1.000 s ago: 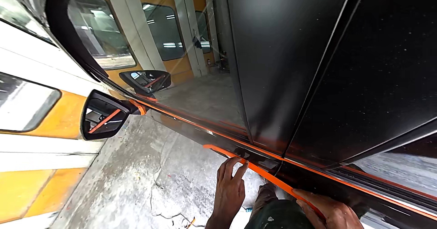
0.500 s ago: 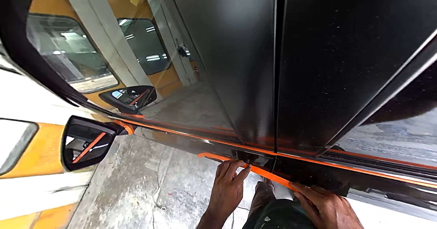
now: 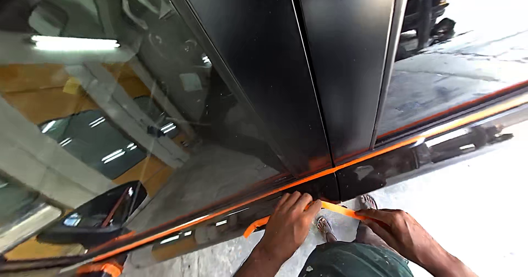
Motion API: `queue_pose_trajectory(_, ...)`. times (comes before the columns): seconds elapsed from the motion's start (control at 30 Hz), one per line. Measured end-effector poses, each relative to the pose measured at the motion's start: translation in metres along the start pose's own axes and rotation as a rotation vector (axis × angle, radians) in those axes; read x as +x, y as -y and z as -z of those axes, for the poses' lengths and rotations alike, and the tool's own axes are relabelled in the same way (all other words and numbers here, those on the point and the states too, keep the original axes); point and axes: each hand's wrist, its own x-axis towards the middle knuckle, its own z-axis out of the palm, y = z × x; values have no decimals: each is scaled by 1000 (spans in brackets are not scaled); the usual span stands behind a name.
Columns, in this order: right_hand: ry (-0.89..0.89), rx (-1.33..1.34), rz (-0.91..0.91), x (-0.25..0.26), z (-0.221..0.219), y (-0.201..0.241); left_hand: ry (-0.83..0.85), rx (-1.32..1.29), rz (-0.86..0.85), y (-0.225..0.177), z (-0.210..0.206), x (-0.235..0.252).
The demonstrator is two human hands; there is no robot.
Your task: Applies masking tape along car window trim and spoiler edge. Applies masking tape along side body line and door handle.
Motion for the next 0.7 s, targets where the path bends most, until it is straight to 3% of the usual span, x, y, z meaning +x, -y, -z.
queue_pose_trajectory(0.17,-142,270,-135,-23,-62,15,93,16,-256,13,13,20)
queue_pose_trajectory(0.37,-263,390,-222,-16,-107,25,149,76,-545,26,14,56)
queue_pose_trajectory(0.7,-339,551,-131,-7,-143,22,291,192,-686,17,16,78)
